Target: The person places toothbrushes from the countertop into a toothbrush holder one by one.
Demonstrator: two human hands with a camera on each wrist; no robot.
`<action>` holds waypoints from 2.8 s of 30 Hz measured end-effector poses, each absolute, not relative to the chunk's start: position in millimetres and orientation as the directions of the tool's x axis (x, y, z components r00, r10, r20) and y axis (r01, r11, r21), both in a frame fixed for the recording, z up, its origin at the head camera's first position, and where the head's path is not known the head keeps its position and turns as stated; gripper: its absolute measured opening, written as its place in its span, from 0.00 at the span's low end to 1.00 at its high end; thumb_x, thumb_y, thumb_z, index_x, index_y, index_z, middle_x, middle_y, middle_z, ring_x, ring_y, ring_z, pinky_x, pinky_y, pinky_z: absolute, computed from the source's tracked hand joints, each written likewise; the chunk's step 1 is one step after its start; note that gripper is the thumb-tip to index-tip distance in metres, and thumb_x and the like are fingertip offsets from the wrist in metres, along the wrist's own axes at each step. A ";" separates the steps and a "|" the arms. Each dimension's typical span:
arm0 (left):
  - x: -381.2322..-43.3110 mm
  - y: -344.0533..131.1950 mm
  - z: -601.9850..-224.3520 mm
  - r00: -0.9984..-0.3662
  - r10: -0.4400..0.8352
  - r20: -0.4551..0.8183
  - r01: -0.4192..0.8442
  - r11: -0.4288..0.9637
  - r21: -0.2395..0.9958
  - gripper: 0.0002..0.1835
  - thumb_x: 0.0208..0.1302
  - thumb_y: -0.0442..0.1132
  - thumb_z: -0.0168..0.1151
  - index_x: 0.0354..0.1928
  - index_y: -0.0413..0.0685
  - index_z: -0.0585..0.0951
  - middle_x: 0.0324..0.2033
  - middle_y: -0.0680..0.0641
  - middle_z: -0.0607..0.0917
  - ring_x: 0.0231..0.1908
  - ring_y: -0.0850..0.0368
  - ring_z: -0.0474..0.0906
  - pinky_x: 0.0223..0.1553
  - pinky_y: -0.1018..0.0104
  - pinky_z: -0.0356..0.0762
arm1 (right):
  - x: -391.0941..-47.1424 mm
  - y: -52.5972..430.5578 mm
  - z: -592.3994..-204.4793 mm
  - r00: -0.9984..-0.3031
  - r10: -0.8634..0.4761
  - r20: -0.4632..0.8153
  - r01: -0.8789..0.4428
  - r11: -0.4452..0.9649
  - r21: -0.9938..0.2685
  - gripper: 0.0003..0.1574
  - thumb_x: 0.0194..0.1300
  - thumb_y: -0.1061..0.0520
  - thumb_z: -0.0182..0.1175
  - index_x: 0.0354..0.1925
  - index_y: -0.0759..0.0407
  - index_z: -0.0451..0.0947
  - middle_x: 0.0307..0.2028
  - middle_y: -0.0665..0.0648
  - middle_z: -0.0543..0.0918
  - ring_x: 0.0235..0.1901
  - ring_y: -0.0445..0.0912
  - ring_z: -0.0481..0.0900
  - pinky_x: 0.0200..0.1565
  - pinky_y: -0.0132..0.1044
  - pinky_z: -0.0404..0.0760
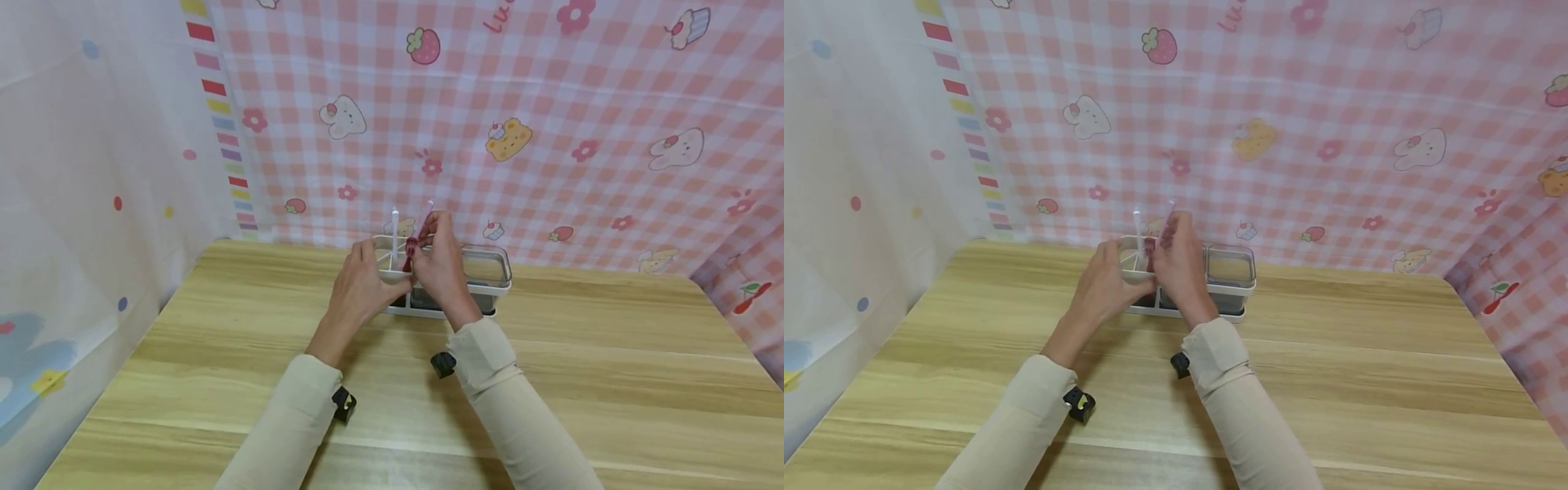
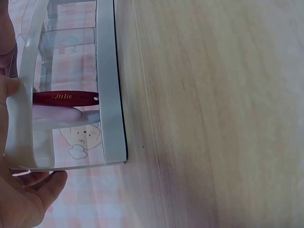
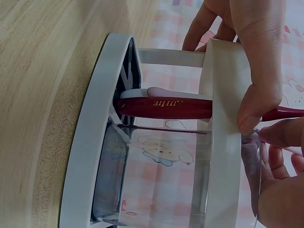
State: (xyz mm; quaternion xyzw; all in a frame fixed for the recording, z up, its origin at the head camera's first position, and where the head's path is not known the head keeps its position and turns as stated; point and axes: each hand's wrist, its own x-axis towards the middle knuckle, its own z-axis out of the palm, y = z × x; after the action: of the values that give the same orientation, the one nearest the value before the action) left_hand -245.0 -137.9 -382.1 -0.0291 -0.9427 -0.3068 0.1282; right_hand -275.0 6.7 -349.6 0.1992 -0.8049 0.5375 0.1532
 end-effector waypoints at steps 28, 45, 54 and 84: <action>-245.9 -136.9 -381.6 -0.961 -0.026 0.276 0.142 0.809 0.571 0.51 0.54 0.66 0.70 0.71 0.43 0.63 0.60 0.37 0.71 0.47 0.46 0.73 0.45 0.52 0.78 | -277.6 6.3 -354.3 -0.854 -0.148 0.499 -0.516 0.368 -0.774 0.23 0.60 0.78 0.59 0.51 0.70 0.63 0.41 0.65 0.77 0.42 0.55 0.80 0.41 0.44 0.83; -245.4 -137.7 -385.5 -0.959 -0.033 0.281 0.141 0.804 0.578 0.48 0.55 0.63 0.71 0.70 0.44 0.64 0.57 0.38 0.72 0.44 0.47 0.72 0.41 0.53 0.78 | -277.2 5.1 -357.6 -0.850 -0.165 0.500 -0.521 0.406 -0.751 0.20 0.61 0.76 0.60 0.47 0.65 0.65 0.39 0.63 0.78 0.41 0.53 0.81 0.41 0.43 0.83; -246.1 -137.2 -383.8 -0.958 -0.025 0.287 0.153 0.799 0.581 0.48 0.55 0.64 0.70 0.70 0.43 0.64 0.59 0.38 0.72 0.45 0.48 0.72 0.42 0.54 0.78 | -276.6 6.9 -354.9 -0.857 -0.178 0.484 -0.510 0.433 -0.743 0.21 0.60 0.78 0.59 0.48 0.66 0.66 0.39 0.62 0.78 0.41 0.52 0.80 0.41 0.44 0.84; -246.3 -135.9 -383.5 -0.956 -0.037 0.291 0.144 0.806 0.574 0.48 0.54 0.63 0.70 0.70 0.42 0.64 0.58 0.37 0.72 0.45 0.47 0.73 0.43 0.53 0.78 | -277.7 8.4 -346.3 -0.939 -0.127 0.318 -0.342 0.415 -0.843 0.23 0.56 0.77 0.63 0.48 0.67 0.68 0.44 0.65 0.80 0.46 0.55 0.83 0.48 0.42 0.84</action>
State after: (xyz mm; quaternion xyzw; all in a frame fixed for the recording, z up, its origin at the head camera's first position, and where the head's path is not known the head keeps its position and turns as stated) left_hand -246.3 -135.9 -383.5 -0.0286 -0.9391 -0.3103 0.1453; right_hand -277.7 8.4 -346.3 0.1404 -0.8348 0.5223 0.1029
